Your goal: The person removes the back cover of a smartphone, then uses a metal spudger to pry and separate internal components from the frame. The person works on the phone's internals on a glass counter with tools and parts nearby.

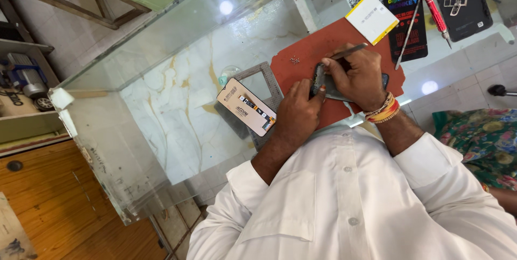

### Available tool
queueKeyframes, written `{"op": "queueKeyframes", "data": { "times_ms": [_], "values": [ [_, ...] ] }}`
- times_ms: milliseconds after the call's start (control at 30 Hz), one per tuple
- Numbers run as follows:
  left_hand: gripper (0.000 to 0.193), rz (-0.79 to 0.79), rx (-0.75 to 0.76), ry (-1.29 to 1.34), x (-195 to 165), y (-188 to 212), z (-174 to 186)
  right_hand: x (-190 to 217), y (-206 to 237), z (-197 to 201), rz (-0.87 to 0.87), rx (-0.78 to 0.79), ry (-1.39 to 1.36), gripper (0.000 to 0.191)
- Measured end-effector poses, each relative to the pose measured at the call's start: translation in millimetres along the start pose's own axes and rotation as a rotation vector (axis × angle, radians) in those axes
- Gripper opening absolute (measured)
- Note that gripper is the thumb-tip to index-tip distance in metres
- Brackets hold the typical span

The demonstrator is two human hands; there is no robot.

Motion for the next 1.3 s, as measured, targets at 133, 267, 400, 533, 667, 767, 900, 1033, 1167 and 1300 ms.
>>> {"op": "queueKeyframes", "data": {
  "times_ms": [133, 267, 400, 533, 667, 767, 900, 1033, 1167, 1300],
  "values": [
    [0.015, -0.002, -0.033, 0.014, -0.2, -0.3, 2.2, 1.7, 0.2, 0.0, -0.016, 0.089, -0.006, 0.006],
    [0.015, -0.007, -0.028, -0.003, 0.8, -0.7, 0.8, 3.4, -2.7, -1.2, 0.038, 0.053, 0.025, 0.006],
    [0.015, -0.017, -0.019, -0.012, 1.5, -1.2, -0.2, 4.3, -0.7, -1.1, 0.044, -0.045, 0.117, 0.007],
    [0.014, -0.007, -0.045, 0.006, 1.6, -1.1, 1.3, -0.8, 3.6, 2.9, -0.054, -0.001, -0.061, 0.008],
    [0.021, -0.022, -0.051, -0.014, 1.5, 0.4, -0.2, -0.2, 10.5, 4.6, 0.012, 0.081, -0.108, 0.012],
    [0.030, -0.013, -0.011, -0.063, 2.1, 1.6, -4.1, -1.4, 13.9, 4.2, 0.056, 0.089, -0.106, 0.012],
    [0.033, 0.013, 0.025, -0.062, 1.3, 1.0, -6.9, -3.1, 14.4, 4.9, 0.111, 0.082, -0.073, 0.012],
    [0.024, 0.086, -0.185, 0.192, 7.4, 0.7, 6.1, -8.4, 15.1, 5.9, 0.028, 0.096, -0.169, 0.012],
    [0.020, 0.101, -0.257, 0.194, 13.8, -4.7, 10.6, -13.6, 16.6, 8.6, -0.018, 0.158, -0.242, 0.012],
    [0.012, -0.030, -0.238, 0.034, 11.6, -7.4, 9.8, -18.8, 17.7, 10.9, -0.045, 0.201, -0.254, 0.014]
  ]
}}
Point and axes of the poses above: each hand's wrist, its own y-axis away from the middle knuckle, its own z-axis out of the back of the hand, x = y × z, the point moved 4 cm from there along -y, towards the middle knuckle, and after that the axes turned 5 degrees about x, right-handed, at the moved point
